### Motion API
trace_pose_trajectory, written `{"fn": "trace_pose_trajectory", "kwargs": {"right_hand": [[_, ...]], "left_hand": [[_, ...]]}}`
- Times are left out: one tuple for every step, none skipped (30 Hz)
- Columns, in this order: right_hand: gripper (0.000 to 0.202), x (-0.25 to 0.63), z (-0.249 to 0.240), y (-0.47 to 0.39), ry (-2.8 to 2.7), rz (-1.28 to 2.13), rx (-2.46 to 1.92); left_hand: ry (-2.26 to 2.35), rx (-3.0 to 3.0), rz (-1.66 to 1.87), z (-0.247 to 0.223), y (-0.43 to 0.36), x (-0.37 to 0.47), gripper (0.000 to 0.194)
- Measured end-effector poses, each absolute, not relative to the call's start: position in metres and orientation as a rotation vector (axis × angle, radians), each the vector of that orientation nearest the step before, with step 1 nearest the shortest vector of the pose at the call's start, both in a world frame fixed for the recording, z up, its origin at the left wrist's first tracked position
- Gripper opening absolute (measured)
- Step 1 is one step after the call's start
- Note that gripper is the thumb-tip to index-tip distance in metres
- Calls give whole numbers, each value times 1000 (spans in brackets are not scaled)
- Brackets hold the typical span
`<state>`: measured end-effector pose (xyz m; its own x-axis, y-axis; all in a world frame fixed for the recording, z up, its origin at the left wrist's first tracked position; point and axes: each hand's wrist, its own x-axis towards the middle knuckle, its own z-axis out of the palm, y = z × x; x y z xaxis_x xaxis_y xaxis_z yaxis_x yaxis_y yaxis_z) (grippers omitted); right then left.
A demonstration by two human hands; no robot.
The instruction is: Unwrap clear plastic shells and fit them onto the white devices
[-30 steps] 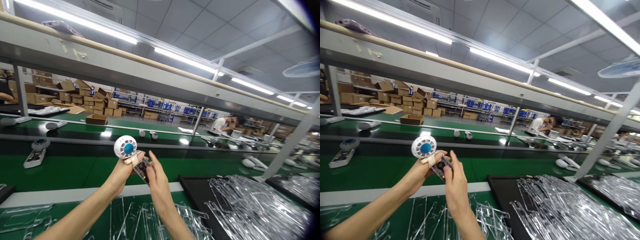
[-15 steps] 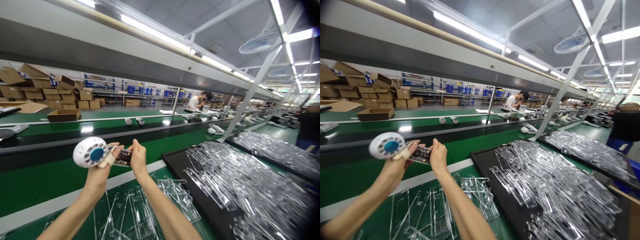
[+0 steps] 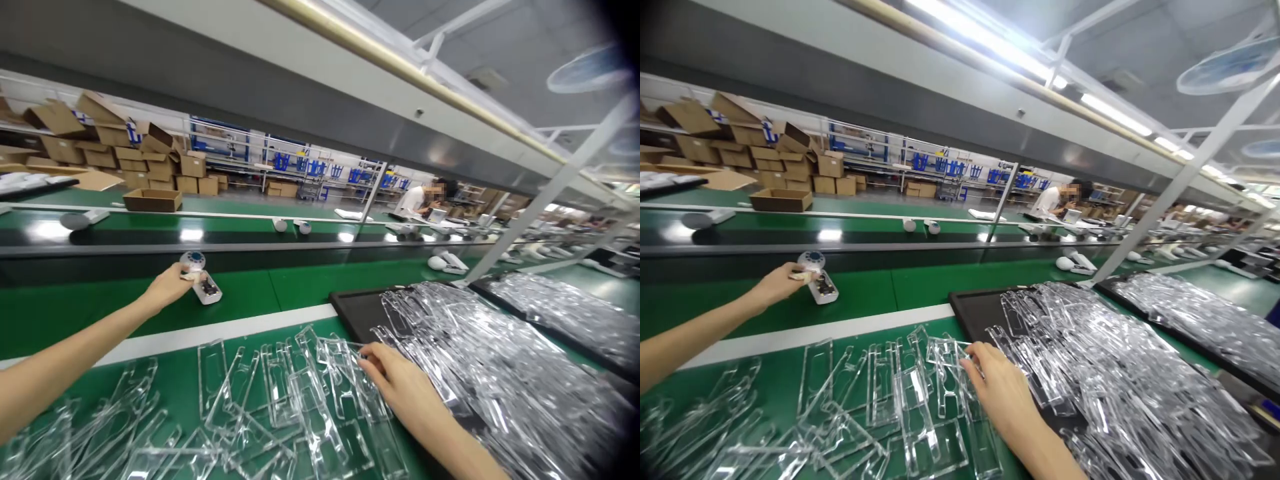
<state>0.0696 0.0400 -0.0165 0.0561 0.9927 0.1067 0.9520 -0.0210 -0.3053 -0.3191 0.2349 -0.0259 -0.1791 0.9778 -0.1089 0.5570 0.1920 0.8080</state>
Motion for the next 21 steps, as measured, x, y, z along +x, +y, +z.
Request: {"fn": "trace_pose_trajectory", "kwargs": {"right_hand": [[23, 63, -19, 37, -2012, 171, -2015], [25, 54, -21, 35, -2066, 158, -2001], [27, 43, -23, 34, -2120, 153, -2010], [28, 32, -25, 33, -2167, 152, -2039], [27, 22, -27, 33, -2206, 150, -2081], [24, 14, -30, 33, -2238, 146, -2121], [20, 7, -34, 33, -2264, 140, -2145], [17, 2, -38, 33, -2284, 131, -2144], [18, -1, -42, 34, -2295, 125, -2131], [23, -3, -45, 34, -2299, 131, -2119], [29, -4, -47, 35, -2292, 146, -2118], [34, -5, -49, 35, -2276, 169, -2128], [38, -5, -49, 35, -2257, 193, -2151], [40, -6, -49, 36, -2240, 213, -2179], [41, -6, -49, 36, -2226, 226, -2209], [42, -5, -47, 37, -2216, 228, -2236], [43, -5, -45, 37, -2208, 220, -2256], [42, -3, -43, 37, -2200, 209, -2267], [41, -1, -39, 37, -2189, 201, -2275], [40, 2, -35, 37, -2177, 198, -2277], [39, 4, -31, 36, -2168, 207, -2267]], "left_hand": [[1809, 1492, 755, -21, 223, -320, 54], [1786, 1558, 646, -17, 209, -319, 51], [1773, 1636, 513, -14, 194, -316, 47], [1769, 1727, 368, -11, 179, -313, 43], [1775, 1815, 221, -10, 165, -309, 41], [1777, 1892, 90, -9, 152, -305, 40], [1776, 1949, 0, -10, 141, -301, 40], [1769, 1980, -44, -12, 132, -297, 40], [1758, 1993, -68, -14, 126, -294, 40], [1748, 1999, -76, -17, 122, -291, 39], [1745, 2007, -73, -19, 120, -288, 38], [1752, 2021, -63, -22, 121, -285, 36], [1762, 2036, -50, -24, 122, -282, 34], [1771, 2055, -38, -27, 124, -278, 31], [1780, 2077, -27, -29, 126, -275, 28], [1786, 2099, -16, -31, 129, -271, 25], [1789, 2115, -7, -33, 131, -268, 23], [1789, 2125, 0, -34, 132, -265, 23], [1788, 2131, 7, -36, 133, -262, 23], [1787, 2135, 14, -37, 134, -261, 24], [1784, 2137, 19, -39, 135, -260, 25]]}}
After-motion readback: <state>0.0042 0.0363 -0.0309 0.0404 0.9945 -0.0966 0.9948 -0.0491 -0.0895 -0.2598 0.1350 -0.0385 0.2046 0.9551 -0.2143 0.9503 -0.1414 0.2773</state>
